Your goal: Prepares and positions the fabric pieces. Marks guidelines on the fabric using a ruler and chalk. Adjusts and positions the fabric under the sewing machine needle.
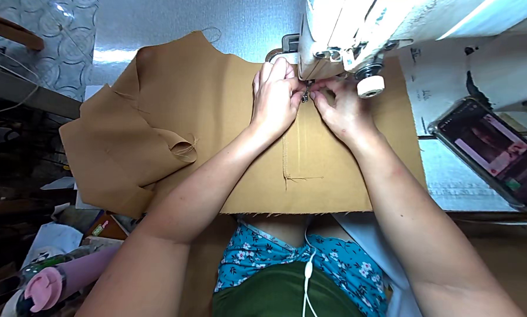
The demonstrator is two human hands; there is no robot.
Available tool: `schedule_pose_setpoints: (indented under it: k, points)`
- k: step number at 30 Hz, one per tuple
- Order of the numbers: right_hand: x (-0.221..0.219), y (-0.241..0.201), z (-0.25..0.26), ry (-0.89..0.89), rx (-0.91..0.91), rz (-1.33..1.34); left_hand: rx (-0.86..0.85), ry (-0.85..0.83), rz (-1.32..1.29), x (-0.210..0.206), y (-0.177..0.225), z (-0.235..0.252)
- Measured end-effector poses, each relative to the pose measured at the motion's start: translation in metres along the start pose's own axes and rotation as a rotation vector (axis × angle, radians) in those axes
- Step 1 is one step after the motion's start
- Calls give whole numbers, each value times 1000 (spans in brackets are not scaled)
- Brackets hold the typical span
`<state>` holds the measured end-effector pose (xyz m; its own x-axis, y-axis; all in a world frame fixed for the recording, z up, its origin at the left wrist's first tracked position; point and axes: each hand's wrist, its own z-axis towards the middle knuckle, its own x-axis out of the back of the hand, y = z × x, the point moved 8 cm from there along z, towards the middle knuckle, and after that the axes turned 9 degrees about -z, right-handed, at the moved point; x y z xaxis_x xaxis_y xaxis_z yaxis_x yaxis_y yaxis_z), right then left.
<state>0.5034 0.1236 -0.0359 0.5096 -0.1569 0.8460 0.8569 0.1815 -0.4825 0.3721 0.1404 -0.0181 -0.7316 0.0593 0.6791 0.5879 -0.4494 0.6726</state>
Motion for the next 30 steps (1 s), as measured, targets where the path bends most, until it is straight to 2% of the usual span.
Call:
schedule_pose_setpoints:
  k: [15,30]
  points:
    - [-3,-5,1,62,35,-47,6,21,-17,0,-1,1]
    - [-4,-3,0,11,21,-28,-24,7,40,1,2,0]
